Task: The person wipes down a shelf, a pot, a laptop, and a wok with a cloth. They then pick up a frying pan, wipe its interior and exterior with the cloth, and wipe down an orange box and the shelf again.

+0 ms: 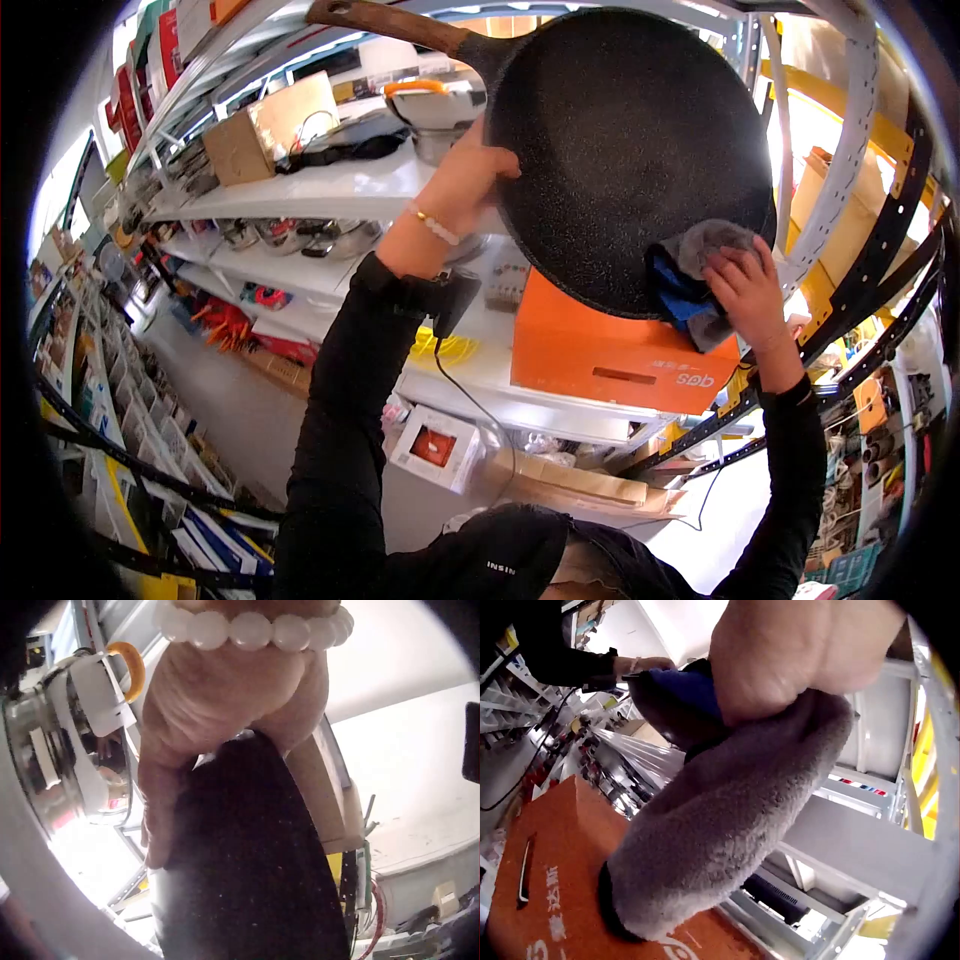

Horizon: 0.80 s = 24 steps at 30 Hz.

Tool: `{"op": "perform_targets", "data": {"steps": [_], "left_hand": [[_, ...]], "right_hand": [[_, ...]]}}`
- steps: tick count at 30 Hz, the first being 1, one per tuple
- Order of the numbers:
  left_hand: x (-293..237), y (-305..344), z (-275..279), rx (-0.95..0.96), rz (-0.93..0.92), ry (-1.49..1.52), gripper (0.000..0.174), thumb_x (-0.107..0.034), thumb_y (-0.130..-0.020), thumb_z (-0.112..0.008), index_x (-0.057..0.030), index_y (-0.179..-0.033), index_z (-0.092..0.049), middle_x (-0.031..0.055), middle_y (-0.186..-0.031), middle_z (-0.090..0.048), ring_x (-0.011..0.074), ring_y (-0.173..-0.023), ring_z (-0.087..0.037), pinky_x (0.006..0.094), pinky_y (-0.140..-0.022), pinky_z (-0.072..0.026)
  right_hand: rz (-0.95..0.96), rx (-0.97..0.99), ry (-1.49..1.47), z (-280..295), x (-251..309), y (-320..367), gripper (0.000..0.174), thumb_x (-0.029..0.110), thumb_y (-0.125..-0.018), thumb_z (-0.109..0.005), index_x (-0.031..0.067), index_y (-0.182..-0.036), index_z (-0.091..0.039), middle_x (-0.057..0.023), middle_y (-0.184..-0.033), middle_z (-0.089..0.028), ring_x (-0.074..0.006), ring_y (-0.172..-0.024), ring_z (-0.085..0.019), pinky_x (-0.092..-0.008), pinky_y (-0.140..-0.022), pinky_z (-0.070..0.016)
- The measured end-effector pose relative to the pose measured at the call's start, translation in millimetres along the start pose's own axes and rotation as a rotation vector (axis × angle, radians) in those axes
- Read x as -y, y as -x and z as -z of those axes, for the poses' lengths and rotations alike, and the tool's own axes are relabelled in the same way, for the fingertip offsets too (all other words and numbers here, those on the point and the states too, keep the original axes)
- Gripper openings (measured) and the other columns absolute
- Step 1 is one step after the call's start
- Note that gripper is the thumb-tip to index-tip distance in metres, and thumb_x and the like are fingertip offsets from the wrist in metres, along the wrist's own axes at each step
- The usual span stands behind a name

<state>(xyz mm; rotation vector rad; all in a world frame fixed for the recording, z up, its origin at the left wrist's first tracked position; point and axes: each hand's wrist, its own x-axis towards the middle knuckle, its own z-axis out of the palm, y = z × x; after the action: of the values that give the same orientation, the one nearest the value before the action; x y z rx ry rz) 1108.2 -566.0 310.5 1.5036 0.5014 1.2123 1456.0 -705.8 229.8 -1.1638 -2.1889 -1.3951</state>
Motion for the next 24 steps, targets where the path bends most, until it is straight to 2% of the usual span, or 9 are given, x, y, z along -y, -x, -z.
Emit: {"op": "perform_targets", "data": {"steps": [3, 6, 8, 13, 19, 22, 24], "left_hand": [[8, 29, -1, -0.020, -0.008, 0.177, 0.063, 0.008, -0.070, -0.050, -0.0066, -0.131, -0.045, 0.0111, -0.107, -0.060, 0.0252, -0.095, -0.059, 0.0356, -0.079, -0.0519], [8, 60, -2, -0.081, 0.018, 0.242, 0.056, 0.010, -0.068, -0.049, -0.0048, -0.122, -0.051, 0.0095, -0.106, -0.061, 0.0249, -0.095, -0.058, 0.0345, -0.084, -0.0498], [16, 75, 3, -0.149, 0.009, 0.237, 0.054, 0.009, -0.069, -0.049, -0.0039, -0.121, -0.052, 0.0088, -0.104, -0.062, 0.0242, -0.096, -0.057, 0.0339, -0.084, -0.0486], [22, 105, 13, -0.143, 0.058, 0.319, 0.048, 0.009, -0.069, -0.049, -0.0015, -0.115, -0.055, 0.0078, -0.103, -0.061, 0.0242, -0.096, -0.058, 0.0346, -0.086, -0.0489], [46, 148, 69, -0.187, 0.094, 0.346, 0.056, 0.008, -0.069, -0.048, -0.0014, -0.124, -0.049, 0.0103, -0.114, -0.060, 0.0257, -0.104, -0.058, 0.0362, -0.091, -0.0485], [61, 181, 123, -0.172, 0.140, 0.454, 0.067, 0.007, -0.067, -0.047, -0.0018, -0.133, -0.044, 0.0125, -0.121, -0.058, 0.0281, -0.109, -0.057, 0.0373, -0.094, -0.0474], [60, 210, 166, -0.221, 0.169, 0.440, 0.066, 0.006, -0.066, -0.047, 0.0000, -0.132, -0.045, 0.0141, -0.120, -0.058, 0.0291, -0.108, -0.058, 0.0381, -0.094, -0.0478]], "right_hand": [[0.061, 0.023, -0.021, 12, -14, 2, 0.022, 0.015, -0.075, -0.057, 0.0107, -0.096, -0.062, -0.0025, -0.111, -0.063, -0.0218, -0.110, -0.057, -0.0500, -0.109, -0.0304], [0.115, 0.004, -0.007, 39, -20, -4, 0.024, 0.018, -0.073, -0.057, 0.0125, -0.096, -0.063, -0.0024, -0.106, -0.064, -0.0213, -0.108, -0.058, -0.0502, -0.108, -0.0326], [0.123, 0.036, -0.004, 61, -16, -7, 0.024, 0.017, -0.072, -0.058, 0.0122, -0.095, -0.062, -0.0024, -0.106, -0.064, -0.0213, -0.109, -0.058, -0.0495, -0.108, -0.0333], [0.151, 0.047, 0.025, 91, 8, -12, 0.026, 0.016, -0.070, -0.061, 0.0125, -0.096, -0.062, -0.0032, -0.106, -0.065, -0.0219, -0.107, -0.060, -0.0488, -0.106, -0.0366], [0.137, 0.112, -0.030, 101, 75, -29, 0.024, 0.015, -0.070, -0.066, 0.0120, -0.094, -0.062, -0.0055, -0.103, -0.066, -0.0240, -0.104, -0.061, -0.0554, -0.104, -0.0357], [0.127, 0.109, -0.093, 98, 138, -55, 0.020, 0.016, -0.071, -0.066, 0.0137, -0.090, -0.062, -0.0040, -0.099, -0.066, -0.0223, -0.101, -0.062, -0.0553, -0.102, -0.0372], [0.112, 0.091, -0.160, 86, 189, -77, 0.016, 0.018, -0.072, -0.065, 0.0154, -0.088, -0.062, -0.0023, -0.096, -0.065, -0.0204, -0.099, -0.062, -0.0543, -0.101, -0.0388]]}}
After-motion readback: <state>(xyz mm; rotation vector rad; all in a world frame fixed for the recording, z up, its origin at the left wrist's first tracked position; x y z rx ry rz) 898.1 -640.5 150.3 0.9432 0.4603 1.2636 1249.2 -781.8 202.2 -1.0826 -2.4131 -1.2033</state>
